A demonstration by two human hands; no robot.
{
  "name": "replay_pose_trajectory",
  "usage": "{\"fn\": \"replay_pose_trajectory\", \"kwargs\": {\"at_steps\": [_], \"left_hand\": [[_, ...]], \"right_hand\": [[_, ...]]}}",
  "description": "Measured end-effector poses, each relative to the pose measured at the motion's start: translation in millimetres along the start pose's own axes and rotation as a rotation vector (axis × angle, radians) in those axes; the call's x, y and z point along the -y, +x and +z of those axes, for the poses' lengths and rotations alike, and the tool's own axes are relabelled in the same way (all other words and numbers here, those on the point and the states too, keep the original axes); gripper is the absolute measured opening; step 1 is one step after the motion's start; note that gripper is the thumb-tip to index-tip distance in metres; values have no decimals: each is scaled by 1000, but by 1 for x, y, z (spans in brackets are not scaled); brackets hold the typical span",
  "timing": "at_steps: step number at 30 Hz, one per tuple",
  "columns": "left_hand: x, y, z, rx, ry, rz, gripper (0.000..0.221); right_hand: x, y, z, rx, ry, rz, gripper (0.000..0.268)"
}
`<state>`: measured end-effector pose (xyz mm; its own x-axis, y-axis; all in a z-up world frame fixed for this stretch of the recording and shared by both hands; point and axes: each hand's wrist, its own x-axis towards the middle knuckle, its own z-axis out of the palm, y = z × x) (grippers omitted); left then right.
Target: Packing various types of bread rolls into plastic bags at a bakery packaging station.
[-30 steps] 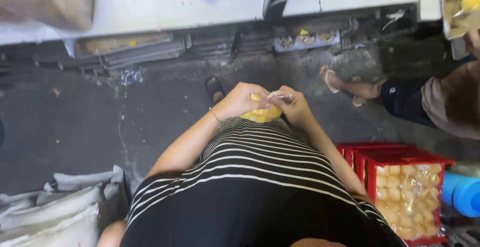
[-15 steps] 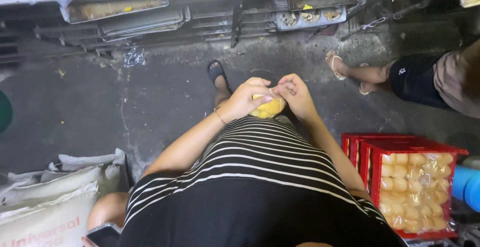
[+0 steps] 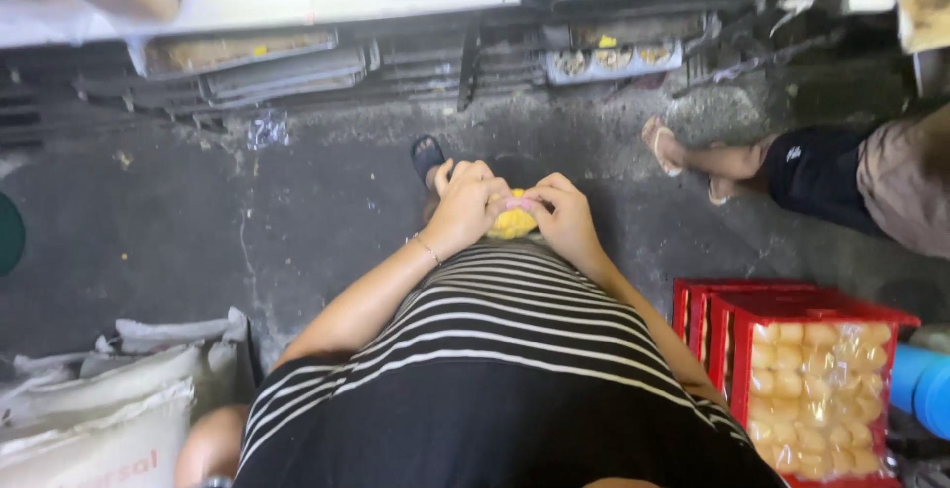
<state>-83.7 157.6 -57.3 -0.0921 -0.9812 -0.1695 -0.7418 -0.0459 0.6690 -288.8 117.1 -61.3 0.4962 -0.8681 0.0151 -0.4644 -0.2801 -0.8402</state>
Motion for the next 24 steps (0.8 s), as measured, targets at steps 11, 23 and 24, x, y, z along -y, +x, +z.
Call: {"fn": "replay_pose_trajectory", "kwargs": {"at_steps": [11, 23, 24], "left_hand": [[47, 106, -38, -372, -553, 50, 21], [61, 200, -144, -328, -534, 91, 19], [64, 209, -144, -335, -544, 75, 19]], "right_hand": [[-10, 173, 1, -274, 194, 63, 33], [-56, 282, -46, -442, -168, 208, 33], [-69, 266, -41, -436, -372, 129, 30]]}}
